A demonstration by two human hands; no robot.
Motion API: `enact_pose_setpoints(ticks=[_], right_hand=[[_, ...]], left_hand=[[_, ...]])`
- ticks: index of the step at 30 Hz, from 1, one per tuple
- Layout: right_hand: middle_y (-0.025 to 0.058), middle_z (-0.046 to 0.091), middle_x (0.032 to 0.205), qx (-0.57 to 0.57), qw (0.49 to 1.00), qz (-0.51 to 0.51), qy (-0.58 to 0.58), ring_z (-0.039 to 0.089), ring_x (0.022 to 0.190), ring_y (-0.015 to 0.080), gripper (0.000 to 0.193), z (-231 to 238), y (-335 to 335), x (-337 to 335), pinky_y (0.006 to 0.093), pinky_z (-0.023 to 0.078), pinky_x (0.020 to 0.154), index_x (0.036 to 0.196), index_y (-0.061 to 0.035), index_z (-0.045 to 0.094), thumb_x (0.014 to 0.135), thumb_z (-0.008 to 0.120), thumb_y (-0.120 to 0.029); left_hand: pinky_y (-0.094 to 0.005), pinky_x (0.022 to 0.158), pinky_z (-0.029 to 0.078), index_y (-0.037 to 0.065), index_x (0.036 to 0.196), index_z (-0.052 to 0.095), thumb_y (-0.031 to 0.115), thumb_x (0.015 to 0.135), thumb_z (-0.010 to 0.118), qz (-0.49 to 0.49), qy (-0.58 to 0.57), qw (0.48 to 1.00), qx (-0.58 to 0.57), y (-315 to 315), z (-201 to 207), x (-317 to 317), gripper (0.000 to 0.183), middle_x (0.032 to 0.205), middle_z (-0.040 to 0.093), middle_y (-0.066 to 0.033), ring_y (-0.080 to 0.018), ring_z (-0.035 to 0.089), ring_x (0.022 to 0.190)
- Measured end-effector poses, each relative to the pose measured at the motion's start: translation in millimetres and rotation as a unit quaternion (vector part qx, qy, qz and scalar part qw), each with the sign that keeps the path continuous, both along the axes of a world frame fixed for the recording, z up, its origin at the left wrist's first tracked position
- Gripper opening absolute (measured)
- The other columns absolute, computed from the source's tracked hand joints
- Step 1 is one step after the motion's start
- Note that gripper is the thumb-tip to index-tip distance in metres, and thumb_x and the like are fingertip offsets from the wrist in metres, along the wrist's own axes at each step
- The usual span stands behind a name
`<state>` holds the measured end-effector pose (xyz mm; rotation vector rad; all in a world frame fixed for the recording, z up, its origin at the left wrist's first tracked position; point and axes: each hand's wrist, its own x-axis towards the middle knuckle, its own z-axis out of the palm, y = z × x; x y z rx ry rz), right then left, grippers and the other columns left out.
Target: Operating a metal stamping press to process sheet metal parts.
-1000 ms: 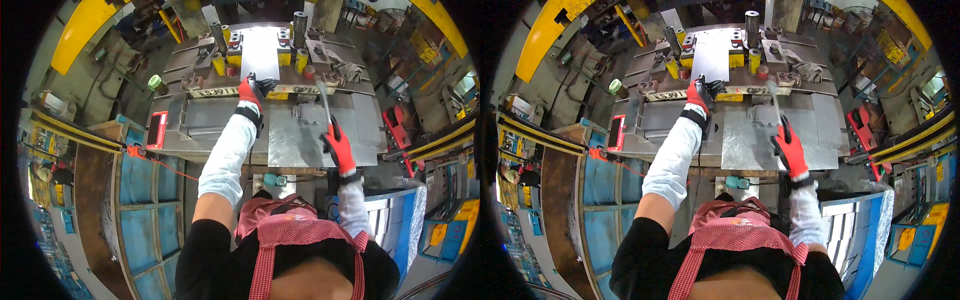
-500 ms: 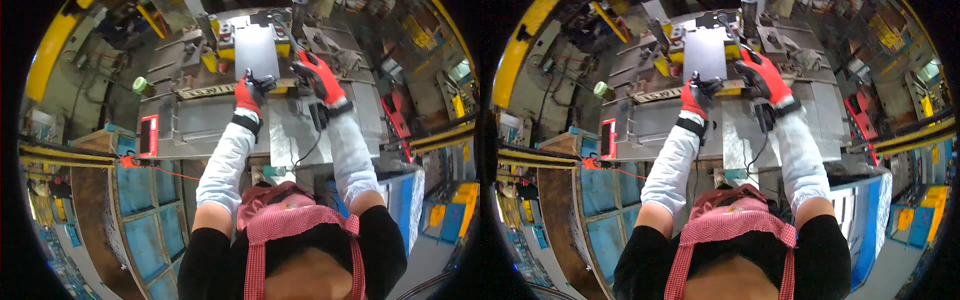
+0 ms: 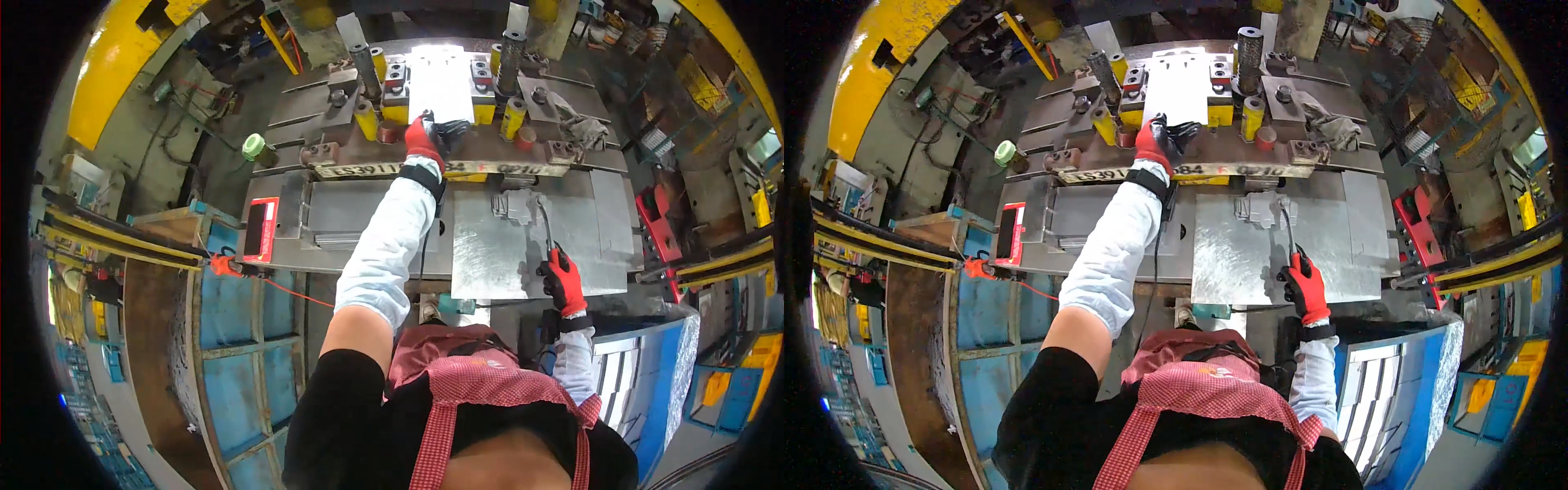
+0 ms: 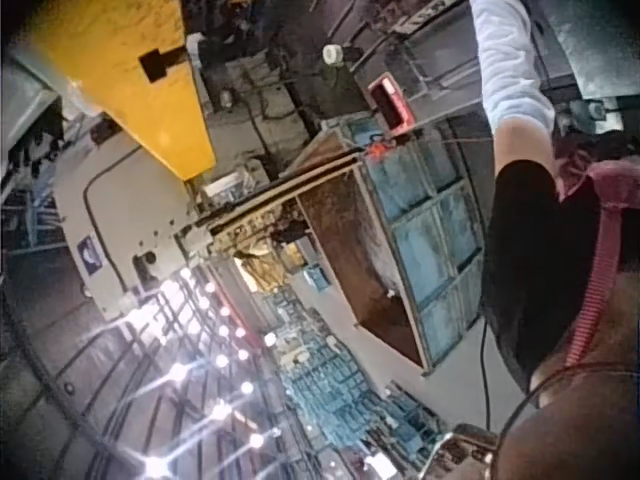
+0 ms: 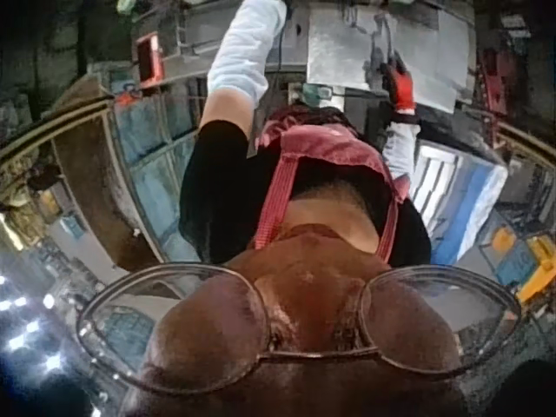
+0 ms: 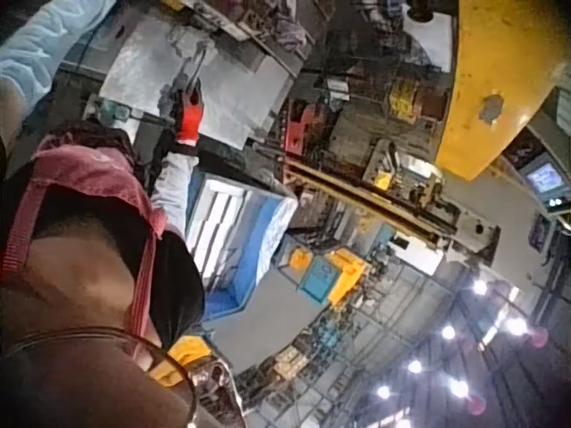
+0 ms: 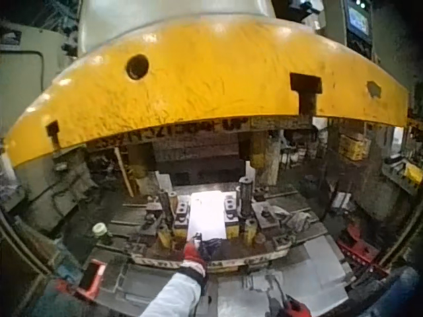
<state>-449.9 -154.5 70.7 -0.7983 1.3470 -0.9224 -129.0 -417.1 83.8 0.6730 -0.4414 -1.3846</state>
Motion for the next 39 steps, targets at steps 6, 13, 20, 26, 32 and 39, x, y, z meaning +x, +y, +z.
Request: enact_pose_setpoints(ticks=[6, 13, 20, 26, 32, 39], right_hand=[[0.0022, 0.055, 0.072, -0.067, 0.996, -0.061, -0.005, 0.047, 0.046, 0.01, 0.023, -13.0, 24.0, -34.4, 0.0237, 0.038, 0.042, 0.101, -0.005, 0.05, 0.079, 0.055, -0.011], [0.0011, 0.051, 0.071, -0.106, 0.981, -0.158, -0.031, 0.048, 0.053, 0.01, 0.033, -74.3, 27.5, -75.7, 0.0239, 0.042, 0.049, 0.109, -0.0047, 0.046, 0.077, 0.055, -0.007], [0.0023, 0.049, 0.066, -0.052, 0.985, -0.134, -0.096, 0.048, 0.051, 0.0118, 0.02, -66.3, 27.8, -73.8, 0.0253, 0.04, 0.045, 0.097, -0.0056, 0.048, 0.078, 0.053, -0.008], [0.0018, 0.046, 0.058, -0.029, 0.991, -0.115, -0.068, 0.045, 0.046, 0.012, 0.014, -67.2, 30.6, -82.5, 0.0259, 0.039, 0.043, 0.091, -0.0062, 0.046, 0.079, 0.053, -0.009], [0.002, 0.051, 0.067, -0.064, 0.99, -0.106, -0.07, 0.051, 0.054, 0.0127, 0.013, -63.4, 28.5, -81.2, 0.027, 0.044, 0.05, 0.092, -0.0068, 0.05, 0.08, 0.052, -0.009], [0.004, 0.048, 0.062, -0.057, 0.983, -0.161, -0.063, 0.045, 0.045, 0.0139, 0.018, -56.1, 28.1, -72.2, 0.0278, 0.039, 0.042, 0.094, -0.006, 0.044, 0.077, 0.052, -0.004]], left_hand=[[-0.0403, 0.079, 0.048, -0.007, 0.111, 0.042, 0.036, 0.089, 0.038, -0.162, 0.098, 0.98, -0.064, 77.3, 54.6, -9.0, 0.048, 0.101, 0.053, -0.0266, -0.034, 0.057, 0.092], [-0.0337, 0.074, 0.045, 0.008, 0.11, 0.053, 0.027, 0.082, 0.055, 0.101, -0.448, 0.884, 0.091, 261.2, -8.1, -2.9, 0.034, 0.103, 0.058, -0.0099, -0.0281, 0.057, 0.09], [-0.0481, 0.101, 0.019, 0.018, 0.121, 0.043, 0.027, 0.076, 0.053, -0.062, -0.886, 0.426, 0.176, 310.9, -103.5, 27.3, 0.047, 0.131, 0.035, -0.0112, -0.0325, 0.032, 0.121], [-0.0466, 0.102, 0.017, 0.02, 0.12, 0.045, 0.032, 0.079, 0.05, -0.095, -0.871, 0.451, 0.169, 301.7, -97.8, 31.8, 0.043, 0.129, 0.039, -0.0077, -0.0303, 0.029, 0.123], [-0.0438, 0.103, 0.017, 0.021, 0.123, 0.042, 0.032, 0.08, 0.048, -0.105, -0.862, 0.456, 0.195, 300.7, -84.7, 25.4, 0.045, 0.131, 0.037, -0.0074, -0.0297, 0.026, 0.125], [-0.0398, 0.102, 0.023, 0.02, 0.119, 0.047, 0.034, 0.077, 0.052, -0.067, -0.871, 0.453, 0.179, 304.9, -97.4, 34.8, 0.044, 0.128, 0.041, -0.0082, -0.0288, 0.035, 0.119]])
